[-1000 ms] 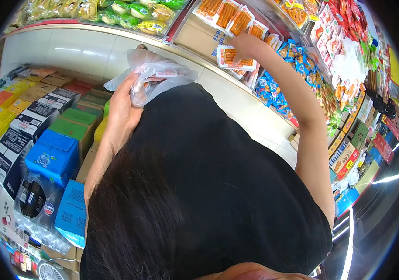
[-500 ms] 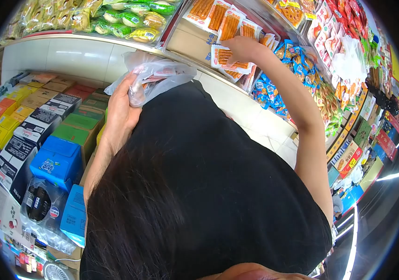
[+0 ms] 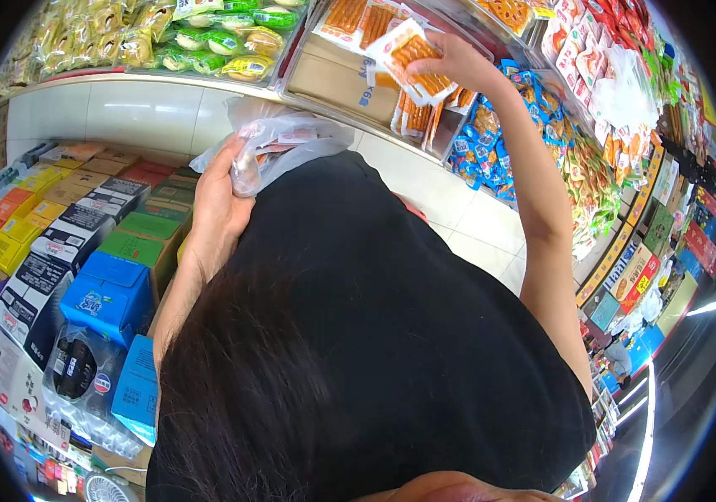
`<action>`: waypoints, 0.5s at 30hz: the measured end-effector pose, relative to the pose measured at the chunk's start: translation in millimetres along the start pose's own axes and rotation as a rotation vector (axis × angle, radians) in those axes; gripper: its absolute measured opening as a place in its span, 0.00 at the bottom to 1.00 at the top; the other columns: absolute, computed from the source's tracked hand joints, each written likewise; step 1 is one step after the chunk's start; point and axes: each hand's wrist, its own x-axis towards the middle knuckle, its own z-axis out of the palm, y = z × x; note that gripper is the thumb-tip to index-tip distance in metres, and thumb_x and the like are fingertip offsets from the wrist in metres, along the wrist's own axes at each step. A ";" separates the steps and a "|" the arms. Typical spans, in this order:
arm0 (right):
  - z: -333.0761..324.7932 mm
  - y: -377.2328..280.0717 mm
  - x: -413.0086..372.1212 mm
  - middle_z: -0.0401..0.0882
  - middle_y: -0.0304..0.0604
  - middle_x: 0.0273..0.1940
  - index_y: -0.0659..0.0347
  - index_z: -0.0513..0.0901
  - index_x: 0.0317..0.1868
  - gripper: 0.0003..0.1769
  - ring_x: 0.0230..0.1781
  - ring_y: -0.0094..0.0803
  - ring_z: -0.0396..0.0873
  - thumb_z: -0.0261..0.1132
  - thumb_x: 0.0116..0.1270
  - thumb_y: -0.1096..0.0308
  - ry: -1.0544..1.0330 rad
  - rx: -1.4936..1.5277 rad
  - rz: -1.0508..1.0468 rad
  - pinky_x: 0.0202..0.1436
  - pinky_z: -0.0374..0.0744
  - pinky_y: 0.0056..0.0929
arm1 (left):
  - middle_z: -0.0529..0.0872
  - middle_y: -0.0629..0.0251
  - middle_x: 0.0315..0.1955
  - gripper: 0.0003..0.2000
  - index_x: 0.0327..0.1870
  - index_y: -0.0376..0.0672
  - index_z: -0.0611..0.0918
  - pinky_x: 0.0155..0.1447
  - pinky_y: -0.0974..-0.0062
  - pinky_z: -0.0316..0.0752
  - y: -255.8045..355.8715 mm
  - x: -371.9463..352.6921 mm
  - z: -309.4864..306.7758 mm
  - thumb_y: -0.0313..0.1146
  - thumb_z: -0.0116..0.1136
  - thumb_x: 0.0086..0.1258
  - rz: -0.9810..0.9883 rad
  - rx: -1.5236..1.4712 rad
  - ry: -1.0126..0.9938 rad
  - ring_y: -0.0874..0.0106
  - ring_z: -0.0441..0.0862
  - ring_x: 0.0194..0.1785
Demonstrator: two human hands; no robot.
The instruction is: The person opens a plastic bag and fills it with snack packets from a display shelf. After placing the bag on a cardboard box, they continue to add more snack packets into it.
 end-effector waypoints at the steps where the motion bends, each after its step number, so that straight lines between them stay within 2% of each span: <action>1: 2.9 2.5 -1.8 0.79 0.45 0.36 0.67 0.75 0.45 0.26 0.36 0.28 0.73 0.71 0.54 0.55 -0.099 -0.010 -0.014 0.45 0.72 0.28 | 0.80 0.61 0.46 0.15 0.53 0.35 0.74 0.57 0.71 0.71 -0.4 -0.6 -0.3 0.30 0.53 0.67 0.001 0.000 -0.001 0.70 0.77 0.50; 3: 5.9 -4.1 -5.3 0.79 0.48 0.43 0.69 0.74 0.48 0.31 0.44 0.33 0.75 0.71 0.53 0.53 -0.259 -0.113 0.001 0.51 0.71 0.29 | 0.80 0.61 0.46 0.15 0.53 0.35 0.74 0.57 0.71 0.71 -1.2 -1.7 -1.5 0.29 0.53 0.67 -0.002 0.000 -0.008 0.70 0.77 0.50; 6: 19.7 -5.2 -9.4 0.78 0.50 0.47 0.69 0.73 0.50 0.31 0.47 0.37 0.75 0.70 0.54 0.55 -0.179 -0.218 -0.010 0.54 0.71 0.30 | 0.80 0.61 0.46 0.15 0.53 0.35 0.74 0.56 0.71 0.72 -2.3 -2.5 -2.7 0.29 0.53 0.67 -0.014 0.002 0.016 0.70 0.77 0.50; 7: 18.1 -6.6 -7.0 0.78 0.46 0.46 0.67 0.74 0.50 0.28 0.45 0.32 0.74 0.69 0.56 0.55 -0.191 -0.095 0.020 0.53 0.71 0.28 | 0.80 0.61 0.46 0.15 0.53 0.35 0.74 0.56 0.71 0.72 -2.5 -2.8 -2.7 0.29 0.53 0.67 -0.013 0.001 0.016 0.70 0.77 0.50; 8: 14.9 -9.5 -6.3 0.78 0.46 0.46 0.67 0.74 0.50 0.28 0.45 0.32 0.74 0.69 0.56 0.55 -0.193 -0.095 0.018 0.53 0.71 0.28 | 0.80 0.61 0.46 0.15 0.53 0.35 0.74 0.56 0.71 0.72 -2.9 -3.8 -3.0 0.29 0.53 0.67 -0.013 -0.010 0.000 0.70 0.78 0.49; 11: 10.6 -14.3 -6.4 0.76 0.36 0.39 0.64 0.75 0.47 0.24 0.41 0.19 0.71 0.67 0.58 0.54 -0.258 0.364 0.072 0.51 0.71 0.23 | 0.80 0.61 0.45 0.14 0.52 0.35 0.74 0.56 0.71 0.72 -3.1 -5.5 -3.9 0.29 0.53 0.67 -0.015 -0.018 -0.008 0.70 0.78 0.49; 12: 9.9 -13.1 -5.5 0.76 0.36 0.39 0.64 0.75 0.47 0.24 0.41 0.19 0.71 0.67 0.58 0.54 -0.257 0.363 0.072 0.51 0.71 0.23 | 0.80 0.61 0.45 0.14 0.52 0.35 0.75 0.55 0.71 0.72 -3.2 -5.7 -3.9 0.29 0.53 0.67 -0.016 -0.017 -0.001 0.70 0.78 0.48; 14: 8.8 -11.3 -5.0 0.77 0.40 0.41 0.65 0.75 0.48 0.26 0.43 0.25 0.73 0.67 0.57 0.54 -0.327 0.067 0.036 0.52 0.71 0.26 | 0.81 0.61 0.44 0.14 0.52 0.36 0.75 0.55 0.71 0.72 -3.5 -5.6 -5.6 0.29 0.53 0.67 -0.016 -0.017 -0.008 0.70 0.78 0.48; 15: 11.6 -7.3 -4.7 0.77 0.40 0.41 0.65 0.75 0.48 0.26 0.43 0.25 0.73 0.67 0.57 0.54 -0.324 0.066 0.037 0.52 0.71 0.26 | 0.81 0.61 0.44 0.14 0.51 0.36 0.75 0.55 0.71 0.73 -3.8 -5.2 -6.3 0.29 0.53 0.67 -0.015 -0.018 -0.013 0.70 0.78 0.48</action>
